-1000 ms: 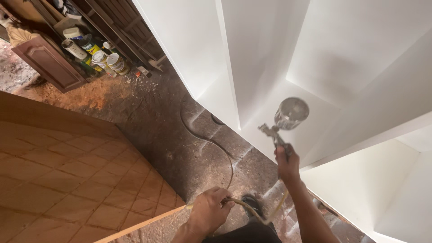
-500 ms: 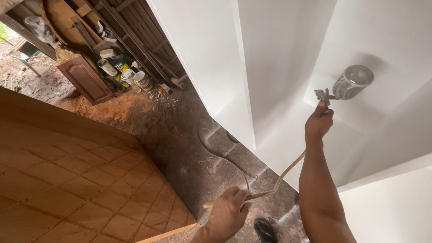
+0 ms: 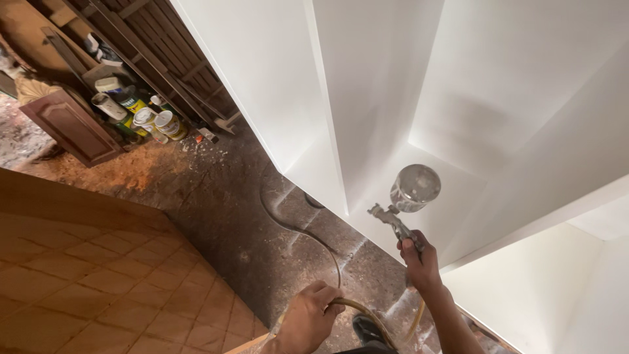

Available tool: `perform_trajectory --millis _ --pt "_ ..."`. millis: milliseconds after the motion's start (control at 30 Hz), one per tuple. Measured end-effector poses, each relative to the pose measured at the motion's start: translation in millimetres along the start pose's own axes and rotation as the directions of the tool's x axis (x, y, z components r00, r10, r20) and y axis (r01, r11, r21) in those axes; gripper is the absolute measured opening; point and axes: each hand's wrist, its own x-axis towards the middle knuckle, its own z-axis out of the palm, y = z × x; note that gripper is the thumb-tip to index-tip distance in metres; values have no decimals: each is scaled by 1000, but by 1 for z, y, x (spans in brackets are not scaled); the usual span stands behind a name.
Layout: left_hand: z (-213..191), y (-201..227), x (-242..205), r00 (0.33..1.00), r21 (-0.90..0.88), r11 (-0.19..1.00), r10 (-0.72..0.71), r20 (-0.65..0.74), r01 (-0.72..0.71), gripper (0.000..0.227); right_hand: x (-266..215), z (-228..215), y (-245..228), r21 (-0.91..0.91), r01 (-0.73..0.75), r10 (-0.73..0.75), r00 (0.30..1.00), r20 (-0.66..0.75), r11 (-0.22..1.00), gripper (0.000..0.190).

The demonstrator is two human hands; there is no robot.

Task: The person uses a spray gun to apply a white finish to the interior surfaces of a wooden shelving unit.

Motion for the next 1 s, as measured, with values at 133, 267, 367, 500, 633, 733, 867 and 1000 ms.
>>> perform_trajectory --millis 133,267,367,500,633,733,867,1000 --pt "2 -3 2 997 22 997 79 7 -79 14 20 -1 -8 33 78 -76 994 -75 996 33" --pt "-5 5 7 997 51 996 69 -28 -67 16 85 -1 -13 -17 60 -63 953 -297 998 42" --pt "-12 11 12 1000 79 997 -17 -9 17 16 135 -4 -16 -46 69 -82 905 -418 997 45" --pt "-17 20 22 997 80 997 24 -79 -18 16 203 -6 -26 -130 73 -133 825 -549 989 50" --pt "-20 24 33 977 113 986 140 -161 -122 14 248 -6 -42 -113 -15 -60 778 -625 993 52" --pt "-18 23 38 977 118 986 134 -167 -115 12 243 -6 -42 -84 18 -62 829 -555 996 59" --pt "-20 20 38 975 146 981 150 -164 -127 12 190 4 -34 -1 18 -17 890 -455 1000 49" --pt "-23 17 37 987 114 989 112 -115 -99 14 110 14 -25 69 60 -37 956 -291 996 42"
